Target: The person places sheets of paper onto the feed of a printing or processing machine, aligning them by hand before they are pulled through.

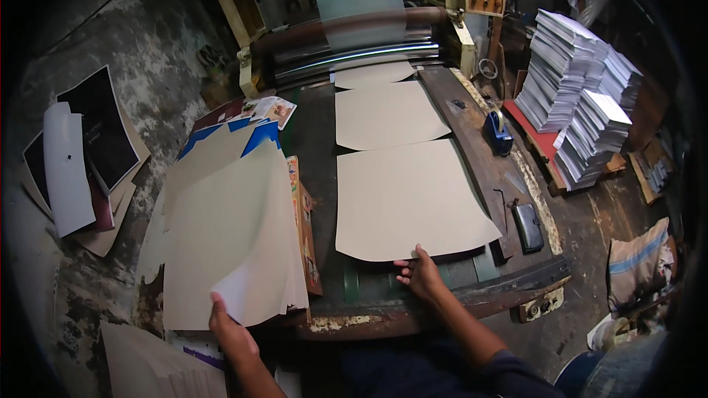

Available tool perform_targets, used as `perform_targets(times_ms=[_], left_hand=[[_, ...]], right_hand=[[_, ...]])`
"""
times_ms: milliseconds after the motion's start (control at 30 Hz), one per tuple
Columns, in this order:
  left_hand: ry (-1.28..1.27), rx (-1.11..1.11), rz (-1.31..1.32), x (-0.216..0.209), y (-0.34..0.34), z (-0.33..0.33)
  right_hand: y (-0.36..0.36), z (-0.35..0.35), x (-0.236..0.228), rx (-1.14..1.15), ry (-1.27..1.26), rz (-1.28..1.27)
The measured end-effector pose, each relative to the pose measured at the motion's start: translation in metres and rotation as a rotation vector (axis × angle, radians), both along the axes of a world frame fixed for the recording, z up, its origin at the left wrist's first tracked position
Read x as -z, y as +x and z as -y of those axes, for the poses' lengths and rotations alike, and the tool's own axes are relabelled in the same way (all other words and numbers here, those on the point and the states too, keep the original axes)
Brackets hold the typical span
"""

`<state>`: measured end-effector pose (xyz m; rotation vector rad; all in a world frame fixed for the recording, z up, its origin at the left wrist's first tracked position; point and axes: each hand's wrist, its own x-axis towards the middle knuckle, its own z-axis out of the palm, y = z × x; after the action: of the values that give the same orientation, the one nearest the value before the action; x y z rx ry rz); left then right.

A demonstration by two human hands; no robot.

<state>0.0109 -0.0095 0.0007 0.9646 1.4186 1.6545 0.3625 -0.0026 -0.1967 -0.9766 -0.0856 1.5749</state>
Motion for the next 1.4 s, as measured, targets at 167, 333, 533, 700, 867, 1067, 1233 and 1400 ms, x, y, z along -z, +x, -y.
perform_targets(times_ms=[167,333,533,700,867,1067,1233,1400], left_hand=[[0.149,-0.102,-0.128,-0.009,0.019,0.013],[0.299,0.364,-0.801,-0.029,0.043,0.035],[0.468,0.777,-0.987,-0.040,0.051,0.048],[0.383,0.582,-1.040,-0.028,0.016,0.022],[0.182,0.597,-0.756,-0.012,-0.008,0.005],[0.097,0.600,-0.548,0.000,-0.021,0.000],[-0.112,0.511,-0.339,-0.004,-0.019,-0.005],[0.101,0.633,-0.571,-0.005,-0.015,0.001]], right_hand=[[-0.009,-0.015,0.001,0.086,0.015,0.020],[-0.022,0.016,-0.057,0.052,-0.047,0.012],[-0.020,0.078,-0.120,-0.426,0.329,0.165],[-0.013,0.115,-0.061,-0.329,0.136,-0.001],[-0.023,0.164,-0.026,-0.371,0.012,0.010],[-0.041,0.195,-0.025,-0.402,-0.071,0.003],[-0.038,0.184,-0.025,-0.360,-0.014,0.008],[-0.035,0.151,-0.031,-0.292,-0.036,0.013]])
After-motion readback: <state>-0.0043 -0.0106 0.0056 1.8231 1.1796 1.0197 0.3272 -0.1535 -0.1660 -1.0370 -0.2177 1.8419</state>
